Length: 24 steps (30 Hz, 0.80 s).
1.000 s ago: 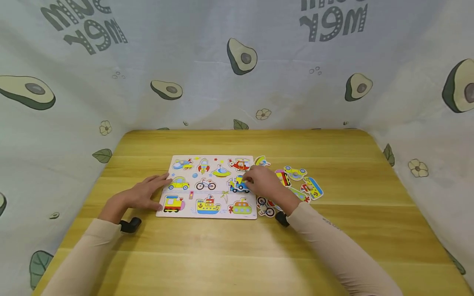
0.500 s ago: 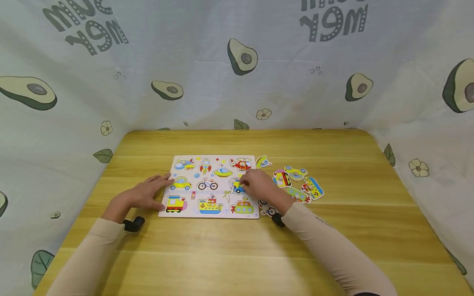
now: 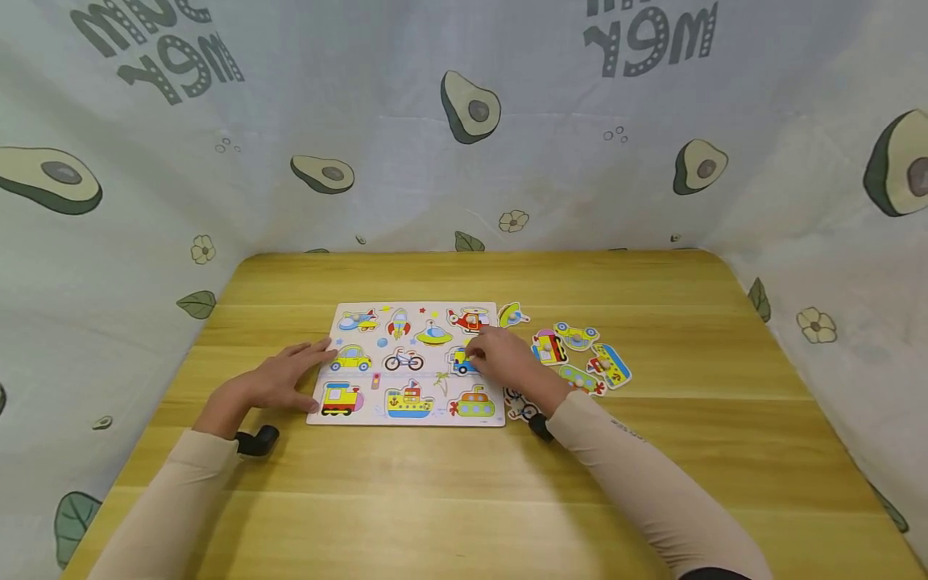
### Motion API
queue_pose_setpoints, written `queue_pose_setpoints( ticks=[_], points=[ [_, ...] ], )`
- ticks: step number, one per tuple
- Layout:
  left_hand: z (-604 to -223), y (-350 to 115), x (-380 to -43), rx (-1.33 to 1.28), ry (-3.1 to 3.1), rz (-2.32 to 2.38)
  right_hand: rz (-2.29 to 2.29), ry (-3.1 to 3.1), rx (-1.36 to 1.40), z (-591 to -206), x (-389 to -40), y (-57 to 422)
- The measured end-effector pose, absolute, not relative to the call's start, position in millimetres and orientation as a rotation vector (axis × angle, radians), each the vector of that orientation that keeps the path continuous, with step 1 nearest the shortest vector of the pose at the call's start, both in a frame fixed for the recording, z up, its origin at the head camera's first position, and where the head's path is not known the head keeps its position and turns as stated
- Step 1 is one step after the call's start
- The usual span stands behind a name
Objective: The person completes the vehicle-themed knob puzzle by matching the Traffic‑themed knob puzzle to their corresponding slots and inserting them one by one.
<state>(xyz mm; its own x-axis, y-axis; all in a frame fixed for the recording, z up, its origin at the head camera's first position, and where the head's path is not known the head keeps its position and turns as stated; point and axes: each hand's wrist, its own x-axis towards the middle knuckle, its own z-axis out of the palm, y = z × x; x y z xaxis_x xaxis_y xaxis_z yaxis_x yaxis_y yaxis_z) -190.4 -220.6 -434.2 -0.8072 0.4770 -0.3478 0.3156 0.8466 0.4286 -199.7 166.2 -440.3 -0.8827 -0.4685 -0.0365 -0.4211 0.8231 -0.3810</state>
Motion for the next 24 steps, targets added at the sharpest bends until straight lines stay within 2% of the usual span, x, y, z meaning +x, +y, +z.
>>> queue_pose_setpoints(
  ticks=[10,24],
  points=[
    [-435.7,-222.1,-191.6,0.592,2.583,0.474,-0.518,2.885,-0.711,-442.7,-202.0,160.6],
    [-439.9,-226.8,-195.7,0.665,2.59,0.422,-0.645,2.774,-0.569,-444.4,-206.6,161.4]
  ],
)
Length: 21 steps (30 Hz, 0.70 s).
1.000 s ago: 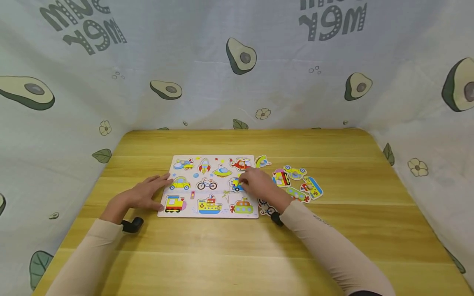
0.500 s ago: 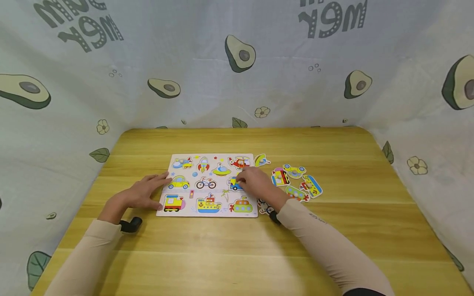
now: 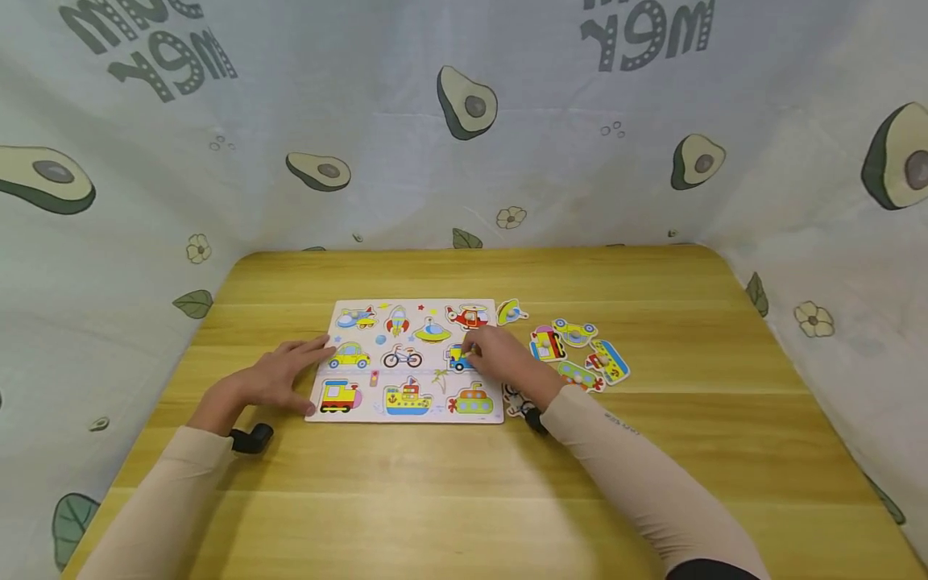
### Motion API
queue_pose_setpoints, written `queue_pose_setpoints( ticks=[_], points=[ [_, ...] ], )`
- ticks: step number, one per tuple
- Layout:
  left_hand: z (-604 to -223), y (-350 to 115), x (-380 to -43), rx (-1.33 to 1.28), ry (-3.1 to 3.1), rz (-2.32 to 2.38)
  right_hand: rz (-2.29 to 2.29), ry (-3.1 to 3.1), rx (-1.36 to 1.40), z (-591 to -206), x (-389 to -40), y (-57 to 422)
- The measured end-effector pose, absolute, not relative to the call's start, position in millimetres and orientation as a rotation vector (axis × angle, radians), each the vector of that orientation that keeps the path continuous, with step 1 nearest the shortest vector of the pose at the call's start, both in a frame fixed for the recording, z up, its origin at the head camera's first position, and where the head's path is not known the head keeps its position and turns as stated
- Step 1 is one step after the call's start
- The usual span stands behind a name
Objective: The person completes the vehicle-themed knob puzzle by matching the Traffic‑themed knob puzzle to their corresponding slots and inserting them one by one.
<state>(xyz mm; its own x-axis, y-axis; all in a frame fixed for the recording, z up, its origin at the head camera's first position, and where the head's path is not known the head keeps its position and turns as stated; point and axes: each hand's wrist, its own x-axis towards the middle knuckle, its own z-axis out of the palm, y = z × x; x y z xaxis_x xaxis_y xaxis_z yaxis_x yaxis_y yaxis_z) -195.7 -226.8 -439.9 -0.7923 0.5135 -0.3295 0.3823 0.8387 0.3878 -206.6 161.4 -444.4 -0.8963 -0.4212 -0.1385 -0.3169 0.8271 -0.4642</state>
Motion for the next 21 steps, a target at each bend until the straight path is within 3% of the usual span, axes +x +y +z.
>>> queue_pose_setpoints(
  ticks=[21],
  points=[
    [-436.6,-226.7,-193.4,0.698,2.638,0.411,-0.682,2.732,-0.695,-439.0,-204.0,171.7]
  ],
)
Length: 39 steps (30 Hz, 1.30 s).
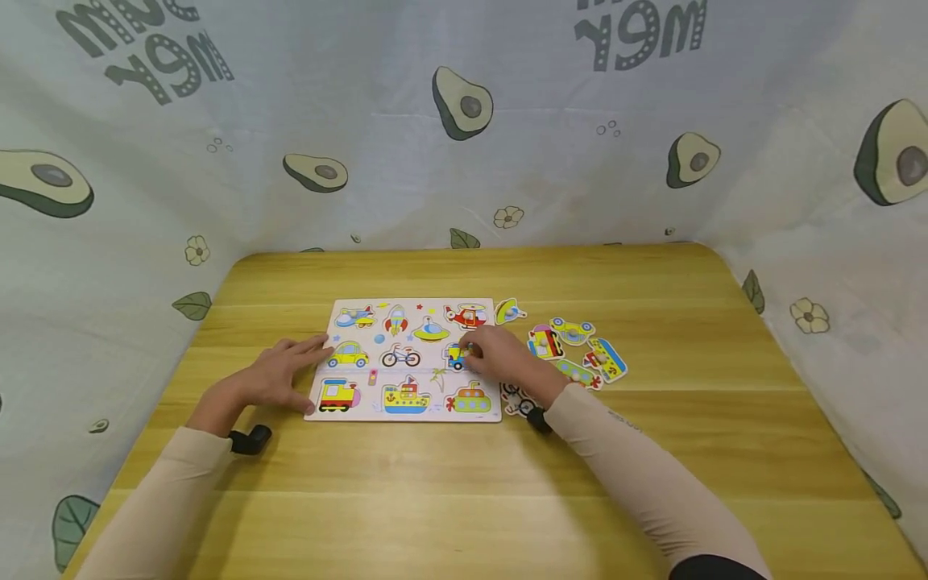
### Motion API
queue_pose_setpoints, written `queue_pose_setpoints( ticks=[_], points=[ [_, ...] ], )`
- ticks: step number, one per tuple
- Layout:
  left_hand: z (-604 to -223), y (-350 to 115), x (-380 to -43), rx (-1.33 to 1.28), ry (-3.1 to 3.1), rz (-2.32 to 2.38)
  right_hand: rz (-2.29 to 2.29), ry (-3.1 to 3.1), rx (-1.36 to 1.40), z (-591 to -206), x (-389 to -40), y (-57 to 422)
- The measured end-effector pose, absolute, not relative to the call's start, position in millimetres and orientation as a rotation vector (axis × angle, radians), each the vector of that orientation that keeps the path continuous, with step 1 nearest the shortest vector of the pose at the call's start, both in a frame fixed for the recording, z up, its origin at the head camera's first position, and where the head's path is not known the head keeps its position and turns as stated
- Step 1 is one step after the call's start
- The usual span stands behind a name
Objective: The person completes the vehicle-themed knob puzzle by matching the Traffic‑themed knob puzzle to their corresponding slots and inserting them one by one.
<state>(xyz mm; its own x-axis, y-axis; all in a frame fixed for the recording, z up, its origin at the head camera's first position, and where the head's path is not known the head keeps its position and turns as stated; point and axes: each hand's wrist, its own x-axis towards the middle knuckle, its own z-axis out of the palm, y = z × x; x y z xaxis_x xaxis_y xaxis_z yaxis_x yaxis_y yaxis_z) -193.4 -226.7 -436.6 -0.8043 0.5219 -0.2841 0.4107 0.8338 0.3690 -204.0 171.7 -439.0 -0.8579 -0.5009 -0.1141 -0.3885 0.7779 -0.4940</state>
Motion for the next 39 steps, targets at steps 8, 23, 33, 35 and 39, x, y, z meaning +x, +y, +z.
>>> queue_pose_setpoints(
  ticks=[8,23,33,35,39],
  points=[
    [-438.0,-227.3,-192.8,0.692,2.623,0.414,-0.691,2.718,-0.636,-420.7,-214.9,216.7],
    [-436.5,-223.6,-191.9,0.651,2.594,0.433,-0.703,2.821,-0.384,-416.1,-222.5,299.6],
    [-440.1,-225.2,-192.0,0.69,2.57,0.495,-0.556,2.825,-0.476,-421.4,-211.4,292.6],
    [-440.3,-225.7,-191.1,0.681,2.561,0.514,-0.498,2.839,-0.535,-422.7,-210.3,289.3],
    [-440.3,-226.5,-190.9,0.676,2.561,0.535,-0.418,2.838,-0.638,-423.6,-210.4,282.1]
  ],
)
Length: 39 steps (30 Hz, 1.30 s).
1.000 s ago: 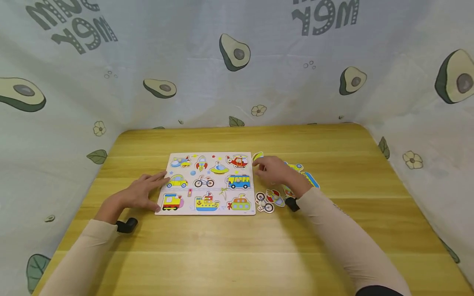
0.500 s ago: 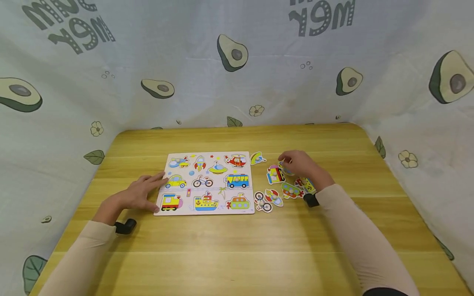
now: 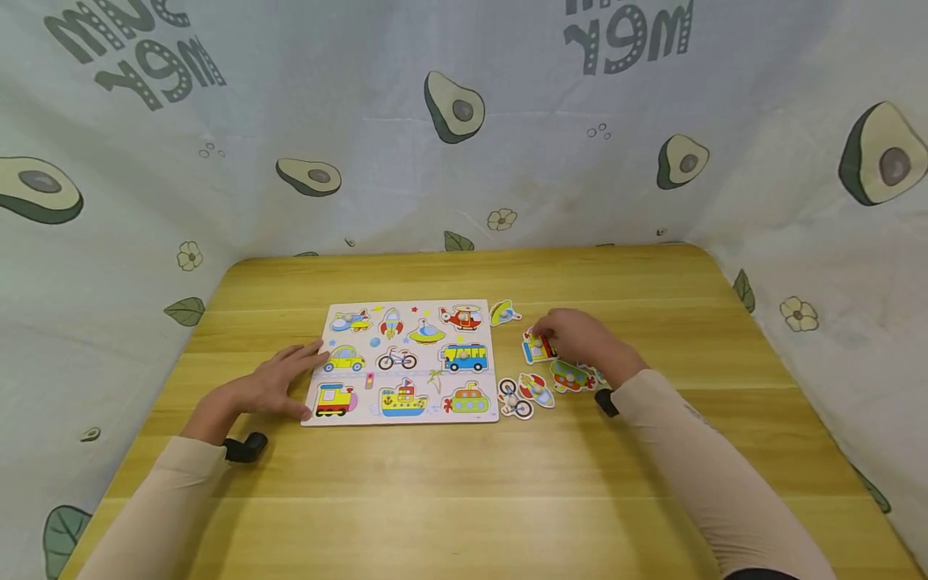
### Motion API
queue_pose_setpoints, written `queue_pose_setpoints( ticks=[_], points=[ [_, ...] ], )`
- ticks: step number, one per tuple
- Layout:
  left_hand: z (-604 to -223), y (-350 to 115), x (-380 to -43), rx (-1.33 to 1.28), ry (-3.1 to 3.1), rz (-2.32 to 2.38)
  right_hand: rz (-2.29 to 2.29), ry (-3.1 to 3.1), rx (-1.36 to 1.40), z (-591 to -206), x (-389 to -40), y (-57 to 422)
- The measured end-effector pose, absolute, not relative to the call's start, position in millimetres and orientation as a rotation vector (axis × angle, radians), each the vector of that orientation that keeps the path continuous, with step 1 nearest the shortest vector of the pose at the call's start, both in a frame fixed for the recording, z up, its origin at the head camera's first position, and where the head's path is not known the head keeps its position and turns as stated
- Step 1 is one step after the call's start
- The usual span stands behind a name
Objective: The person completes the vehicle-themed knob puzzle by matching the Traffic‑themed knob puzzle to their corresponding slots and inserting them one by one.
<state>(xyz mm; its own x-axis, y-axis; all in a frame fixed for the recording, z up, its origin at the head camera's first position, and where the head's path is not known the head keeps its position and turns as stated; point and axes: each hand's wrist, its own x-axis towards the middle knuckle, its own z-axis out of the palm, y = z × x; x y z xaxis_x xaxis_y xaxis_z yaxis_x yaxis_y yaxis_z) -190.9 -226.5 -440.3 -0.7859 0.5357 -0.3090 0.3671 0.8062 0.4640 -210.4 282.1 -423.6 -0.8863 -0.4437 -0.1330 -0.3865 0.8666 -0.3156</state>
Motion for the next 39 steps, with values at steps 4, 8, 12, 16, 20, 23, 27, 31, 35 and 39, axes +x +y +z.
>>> queue_pose_setpoints(
  ticks=[4,8,12,16,20,23,27,31,35,39],
  points=[
    [-442.1,-228.5,-191.4,0.676,2.565,0.516,-0.396,2.813,-0.701,-427.0,-213.1,277.0],
    [-443.2,-229.3,-192.2,0.676,2.565,0.511,-0.369,2.846,-0.749,-430.7,-215.1,276.8],
    [-443.5,-229.5,-192.4,0.674,2.567,0.511,-0.347,2.862,-0.751,-430.9,-214.4,277.3],
    [-442.2,-229.7,-191.2,0.67,2.566,0.521,-0.34,2.852,-0.742,-430.7,-212.5,277.0],
    [-441.2,-229.4,-191.0,0.668,2.563,0.531,-0.321,2.856,-0.788,-431.0,-211.9,276.4],
    [-441.6,-229.4,-191.4,0.665,2.561,0.53,-0.308,2.863,-0.805,-430.9,-212.5,275.7],
    [-443.2,-229.8,-191.3,0.674,2.558,0.529,-0.351,2.887,-0.74,-427.2,-212.0,274.2],
    [-443.3,-229.8,-190.6,0.665,2.555,0.527,-0.412,2.919,-0.709,-420.7,-211.1,271.2],
    [-442.6,-229.9,-191.0,0.677,2.557,0.525,-0.443,2.956,-0.742,-415.1,-211.4,266.2],
    [-442.6,-230.2,-191.4,0.698,2.558,0.537,-0.464,2.974,-0.818,-408.4,-210.9,256.5]
  ],
)
